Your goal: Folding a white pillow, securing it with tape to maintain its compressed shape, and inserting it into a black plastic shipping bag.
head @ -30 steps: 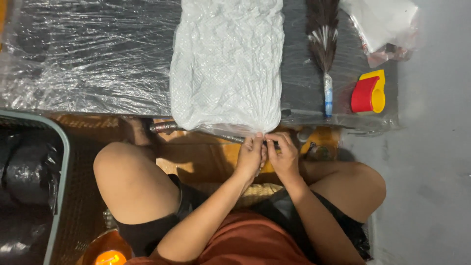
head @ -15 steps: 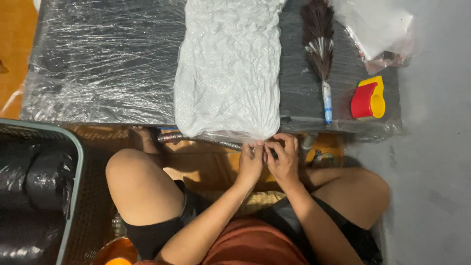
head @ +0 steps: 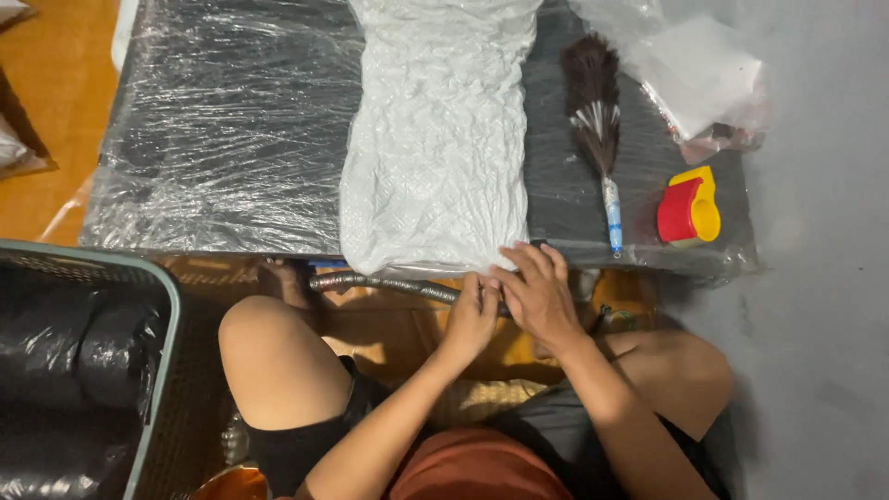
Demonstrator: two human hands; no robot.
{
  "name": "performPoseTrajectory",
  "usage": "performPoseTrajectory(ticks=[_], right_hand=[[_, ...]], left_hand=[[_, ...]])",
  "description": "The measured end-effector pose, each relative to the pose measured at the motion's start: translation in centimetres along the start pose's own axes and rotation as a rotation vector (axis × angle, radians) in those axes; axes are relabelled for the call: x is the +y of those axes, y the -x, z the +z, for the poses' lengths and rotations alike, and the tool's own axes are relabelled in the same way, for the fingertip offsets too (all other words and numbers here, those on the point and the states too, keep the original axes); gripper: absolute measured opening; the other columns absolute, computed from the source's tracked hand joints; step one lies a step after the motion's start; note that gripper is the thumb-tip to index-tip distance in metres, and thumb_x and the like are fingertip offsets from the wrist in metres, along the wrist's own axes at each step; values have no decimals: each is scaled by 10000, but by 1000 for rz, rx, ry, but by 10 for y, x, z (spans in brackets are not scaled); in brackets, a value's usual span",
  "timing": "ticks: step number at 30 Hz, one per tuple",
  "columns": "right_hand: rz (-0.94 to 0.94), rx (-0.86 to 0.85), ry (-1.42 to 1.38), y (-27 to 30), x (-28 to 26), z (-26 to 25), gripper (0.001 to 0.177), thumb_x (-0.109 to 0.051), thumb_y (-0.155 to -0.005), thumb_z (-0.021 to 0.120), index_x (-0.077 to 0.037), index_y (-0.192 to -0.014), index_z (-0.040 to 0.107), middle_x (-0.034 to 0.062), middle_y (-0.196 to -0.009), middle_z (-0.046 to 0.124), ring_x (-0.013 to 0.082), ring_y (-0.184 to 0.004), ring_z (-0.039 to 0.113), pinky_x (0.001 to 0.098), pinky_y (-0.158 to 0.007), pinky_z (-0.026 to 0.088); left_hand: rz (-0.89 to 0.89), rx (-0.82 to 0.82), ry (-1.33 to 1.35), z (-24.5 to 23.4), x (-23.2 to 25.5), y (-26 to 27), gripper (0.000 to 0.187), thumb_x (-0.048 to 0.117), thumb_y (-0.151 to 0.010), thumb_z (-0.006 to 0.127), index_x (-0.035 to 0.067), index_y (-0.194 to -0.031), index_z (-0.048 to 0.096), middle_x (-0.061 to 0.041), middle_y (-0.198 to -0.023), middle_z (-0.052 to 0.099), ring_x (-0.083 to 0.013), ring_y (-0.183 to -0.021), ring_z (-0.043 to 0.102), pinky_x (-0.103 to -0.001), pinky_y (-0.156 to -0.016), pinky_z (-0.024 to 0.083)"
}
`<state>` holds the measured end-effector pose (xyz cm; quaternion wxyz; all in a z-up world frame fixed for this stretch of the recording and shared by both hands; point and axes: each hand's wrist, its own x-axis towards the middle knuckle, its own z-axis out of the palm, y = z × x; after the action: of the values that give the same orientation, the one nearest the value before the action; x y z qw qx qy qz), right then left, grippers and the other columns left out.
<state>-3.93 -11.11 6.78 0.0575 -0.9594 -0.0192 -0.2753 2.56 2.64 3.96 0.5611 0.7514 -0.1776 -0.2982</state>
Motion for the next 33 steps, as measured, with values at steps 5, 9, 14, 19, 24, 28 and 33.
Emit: performPoseTrajectory(ticks=[5, 9, 14, 19, 24, 28, 33], right_hand=[[-82, 34, -64, -11, 1, 1, 212, -45, -932, 593, -99, -1114, 686, 78, -1213, 702, 284, -1234, 625, 568, -1144, 328], [-104, 101, -74, -27, 13, -8, 191, -69, -937, 592, -78, -1109, 675, 72, -1118, 691, 277, -1137, 653, 551, -1122, 375], [-92, 84, -118, -63, 31, -38, 169, -66, -917, 670, -99, -1081, 695, 26, -1040, 674, 273, -1031, 660, 463, -944, 481], [-101, 122, -192, -98, 35, -64, 235, -29, -922, 693, -107, -1143, 717, 12, -993, 652, 268, -918, 637, 410, -838, 518], [-107, 133, -217, -96, 27, -63, 216, -16, -892, 718, -82, -1097, 731, 50, -906, 626, 305, -874, 622, 423, -784, 512], [-81, 131, -209, -95, 29, -63, 216, -60, -892, 722, -119, -1100, 737, 25, -887, 612, 284, -848, 616, 413, -741, 508], [-40, 160, -270, -105, 30, -70, 225, -27, -879, 725, -104, -1089, 745, 30, -867, 615, 279, -836, 614, 392, -745, 516]], left_hand=[[100, -30, -43, -20, 21, -2, 265, 361, -1070, 460, 105, -1067, 526, -298, -922, 691, -527, -960, 675, -568, -782, 520], [241, 0, -164, -45, 57, 15, 329, 405, -1045, 496, 108, -1178, 543, -260, -997, 714, -472, -1015, 691, -538, -822, 542], [712, 389, -383, -71, 79, 41, 395, 220, -995, 596, -64, -1263, 535, -278, -1185, 616, -440, -1199, 589, -524, -1064, 454], [1336, 374, -644, -47, 40, 39, 290, 122, -953, 569, 32, -1221, 632, -183, -1235, 607, -392, -1158, 595, -522, -939, 512], [1220, 215, -978, -77, 86, 26, 657, 220, -838, 693, 64, -1446, 496, -179, -1570, 425, -351, -1479, 374, -621, -1174, 294], [1071, 189, -1016, -83, 74, -16, 799, 214, -913, 735, 104, -1599, 341, -170, -1660, 333, -376, -1550, 263, -689, -1213, 137], [1067, 318, -973, -89, 47, -23, 752, 218, -936, 725, 134, -1592, 368, -205, -1668, 280, -423, -1533, 259, -689, -1188, 184]])
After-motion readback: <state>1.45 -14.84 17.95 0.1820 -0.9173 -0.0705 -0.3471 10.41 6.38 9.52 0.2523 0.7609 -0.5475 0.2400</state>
